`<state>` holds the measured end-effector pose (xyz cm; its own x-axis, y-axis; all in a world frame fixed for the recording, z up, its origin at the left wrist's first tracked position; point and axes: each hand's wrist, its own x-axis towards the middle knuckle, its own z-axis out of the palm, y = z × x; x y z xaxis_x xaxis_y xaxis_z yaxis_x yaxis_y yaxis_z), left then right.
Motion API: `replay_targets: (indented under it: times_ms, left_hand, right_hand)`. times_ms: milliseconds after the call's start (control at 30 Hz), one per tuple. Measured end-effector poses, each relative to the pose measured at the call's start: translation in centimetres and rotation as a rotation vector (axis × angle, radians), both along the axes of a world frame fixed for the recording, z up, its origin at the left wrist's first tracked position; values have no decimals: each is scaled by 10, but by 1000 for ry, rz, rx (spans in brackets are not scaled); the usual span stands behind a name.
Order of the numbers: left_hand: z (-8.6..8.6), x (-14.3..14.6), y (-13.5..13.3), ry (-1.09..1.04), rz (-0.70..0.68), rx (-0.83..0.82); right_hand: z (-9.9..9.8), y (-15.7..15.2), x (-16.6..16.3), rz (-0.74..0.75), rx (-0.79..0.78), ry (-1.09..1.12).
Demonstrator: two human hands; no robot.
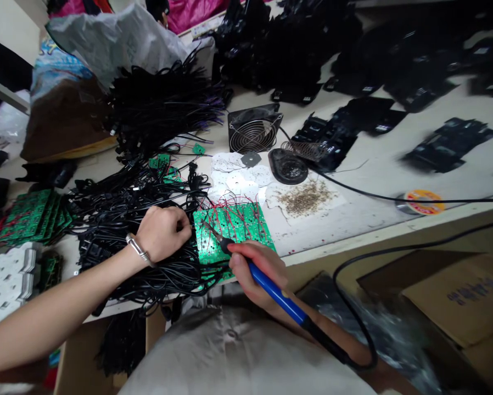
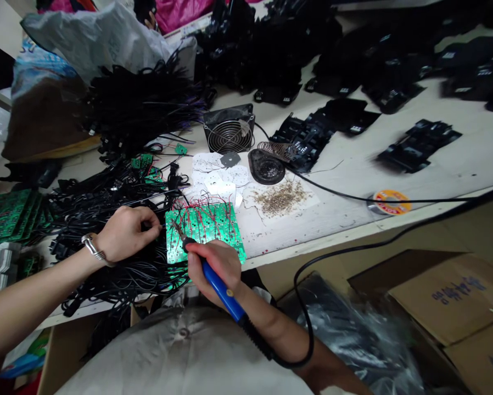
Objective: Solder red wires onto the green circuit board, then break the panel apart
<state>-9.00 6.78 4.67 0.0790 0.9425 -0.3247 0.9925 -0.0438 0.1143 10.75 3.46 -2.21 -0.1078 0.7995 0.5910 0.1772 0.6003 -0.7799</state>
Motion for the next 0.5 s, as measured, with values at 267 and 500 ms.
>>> replay_targets:
  times_ms: [267, 500]
  left_hand:
    - [0, -2, -1, -15, -25, 25]
    - [-1, -1, -2, -4, -37, -4]
  right_hand:
    - [-2, -1, 6, 5, -38, 3]
    - [-1, -1, 13, -1, -52, 19]
